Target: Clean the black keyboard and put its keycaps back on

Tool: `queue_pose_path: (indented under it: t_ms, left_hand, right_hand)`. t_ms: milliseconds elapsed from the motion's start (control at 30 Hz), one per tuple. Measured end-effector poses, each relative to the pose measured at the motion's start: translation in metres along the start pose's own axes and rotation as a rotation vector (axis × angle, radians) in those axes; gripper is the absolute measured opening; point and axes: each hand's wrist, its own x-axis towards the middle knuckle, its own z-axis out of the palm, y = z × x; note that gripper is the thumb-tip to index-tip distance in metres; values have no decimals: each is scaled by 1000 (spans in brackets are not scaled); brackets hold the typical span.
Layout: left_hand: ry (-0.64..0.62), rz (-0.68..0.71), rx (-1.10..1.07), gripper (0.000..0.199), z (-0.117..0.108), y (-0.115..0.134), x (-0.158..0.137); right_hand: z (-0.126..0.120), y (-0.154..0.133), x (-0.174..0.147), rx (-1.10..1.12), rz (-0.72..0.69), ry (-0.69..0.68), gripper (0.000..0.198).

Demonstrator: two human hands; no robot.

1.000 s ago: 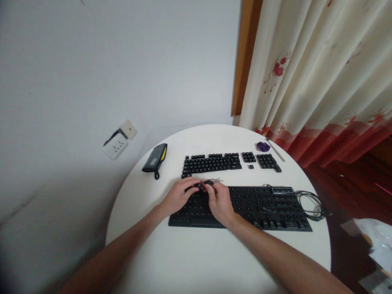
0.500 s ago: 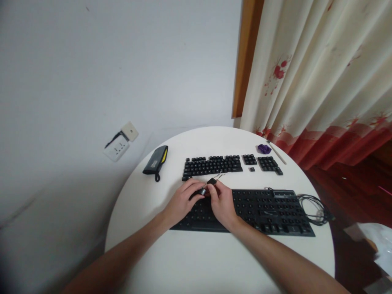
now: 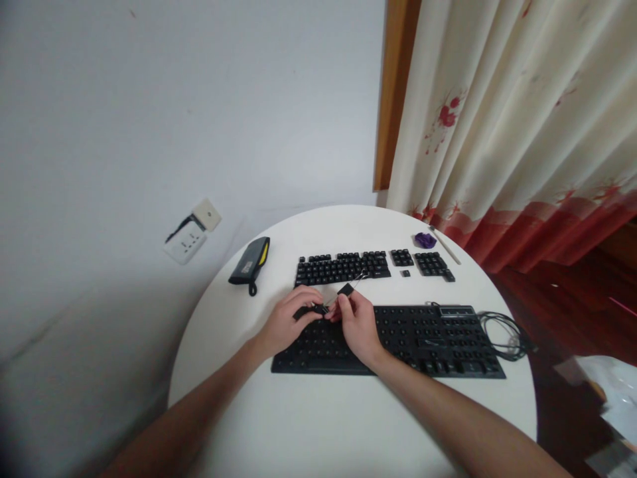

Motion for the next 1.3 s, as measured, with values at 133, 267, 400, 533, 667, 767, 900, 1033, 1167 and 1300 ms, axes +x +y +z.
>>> queue_pose_path:
  t_ms: [133, 267, 400, 533, 667, 767, 900, 1033, 1167, 1300]
  left_hand:
    - [181, -132, -44, 18, -10, -12, 3]
    - [324, -233, -88, 17, -22, -32, 6]
    - [402, -365, -197, 23, -27, -49, 7]
    - [340, -394, -231, 28, -24, -54, 5]
    - [261, -354, -92, 21, -20, -51, 4]
    - [251, -345, 68, 28, -18, -49, 5]
    - [192, -222, 276, 23, -18, -45, 11]
    - [25, -75, 406, 16, -16, -44, 26]
    - [-67, -76, 474, 13, -8, -48, 33]
    - [-23, -120, 510, 15, -2, -55, 29]
  right_hand:
    - [1, 0, 0, 39, 22, 1, 42]
    - [1, 1, 0, 42, 23, -7, 43]
    - [1, 2, -1, 41, 21, -7, 42]
    - [2, 2, -1, 32, 14, 2, 42]
    - [3, 3, -1, 32, 15, 9, 41]
    - [3, 3, -1, 33, 17, 6, 40]
    - [3, 3, -1, 40, 18, 2, 39]
    - [3, 3, -1, 43, 5, -5, 39]
    - [3, 2, -2, 51, 1, 9, 40]
    - [3, 2, -2, 43, -1, 2, 40]
